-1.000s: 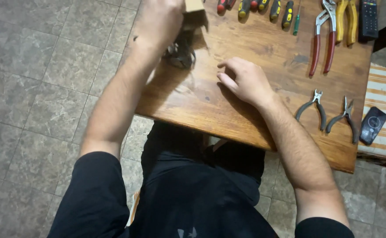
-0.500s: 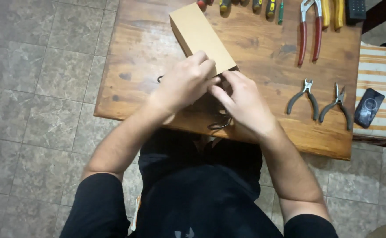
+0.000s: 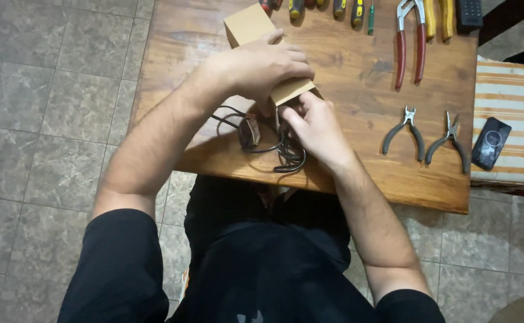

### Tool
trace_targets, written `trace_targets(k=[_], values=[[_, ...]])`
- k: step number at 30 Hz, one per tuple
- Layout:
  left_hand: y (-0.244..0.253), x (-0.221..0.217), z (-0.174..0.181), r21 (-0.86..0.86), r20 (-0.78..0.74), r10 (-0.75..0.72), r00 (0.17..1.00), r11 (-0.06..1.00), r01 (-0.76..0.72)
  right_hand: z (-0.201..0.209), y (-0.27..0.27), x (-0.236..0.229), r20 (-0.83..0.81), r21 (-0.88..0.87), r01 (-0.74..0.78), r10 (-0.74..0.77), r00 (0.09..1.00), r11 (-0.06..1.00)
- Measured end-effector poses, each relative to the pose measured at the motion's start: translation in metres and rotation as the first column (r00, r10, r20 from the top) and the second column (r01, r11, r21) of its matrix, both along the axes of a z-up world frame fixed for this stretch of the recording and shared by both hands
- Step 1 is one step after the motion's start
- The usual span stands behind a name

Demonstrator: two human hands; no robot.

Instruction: Unboxing hair clippers and using a screwdriver to remove the blade assembly for maintenance or repair.

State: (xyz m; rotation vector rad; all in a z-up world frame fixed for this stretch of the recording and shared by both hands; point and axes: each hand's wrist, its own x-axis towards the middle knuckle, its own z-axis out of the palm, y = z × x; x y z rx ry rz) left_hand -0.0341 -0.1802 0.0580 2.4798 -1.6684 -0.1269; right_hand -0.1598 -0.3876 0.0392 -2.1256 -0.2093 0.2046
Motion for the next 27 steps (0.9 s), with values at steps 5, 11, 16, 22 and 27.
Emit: trace_targets(k=[5,11,16,22,27], values=[[0.003,0.001,0.003,0.041,0.014,0.018,1.000,0.999,-0.019,0.000,-0.011,-0.002,-0.050,-0.074,0.009,-0.012,0.999,0.997],[0.034,0.018,0.003,-0.066,0.079,0.055,0.995,0.997,-0.050,0.048,-0.038,-0.030,-0.391,0.059,-0.087,0.103,0.915,0.994],[0.026,0.023,-0.015,-0.090,0.211,0.005,0.977,0.996,0.014,0.059,-0.020,-0.022,-0.346,-0.175,-0.076,0.011,0.938,0.982],[0.039,0.022,0.005,-0.045,0.113,0.075,0.991,0.997,-0.070,0.052,-0.011,-0.020,-0.301,-0.062,-0.022,0.002,0.954,0.998],[0.077,0.040,0.016,-0.084,0.107,0.145,0.984,0.987,-0.136,0.045,-0.047,-0.031,-0.299,0.066,-0.114,0.128,0.946,0.991]])
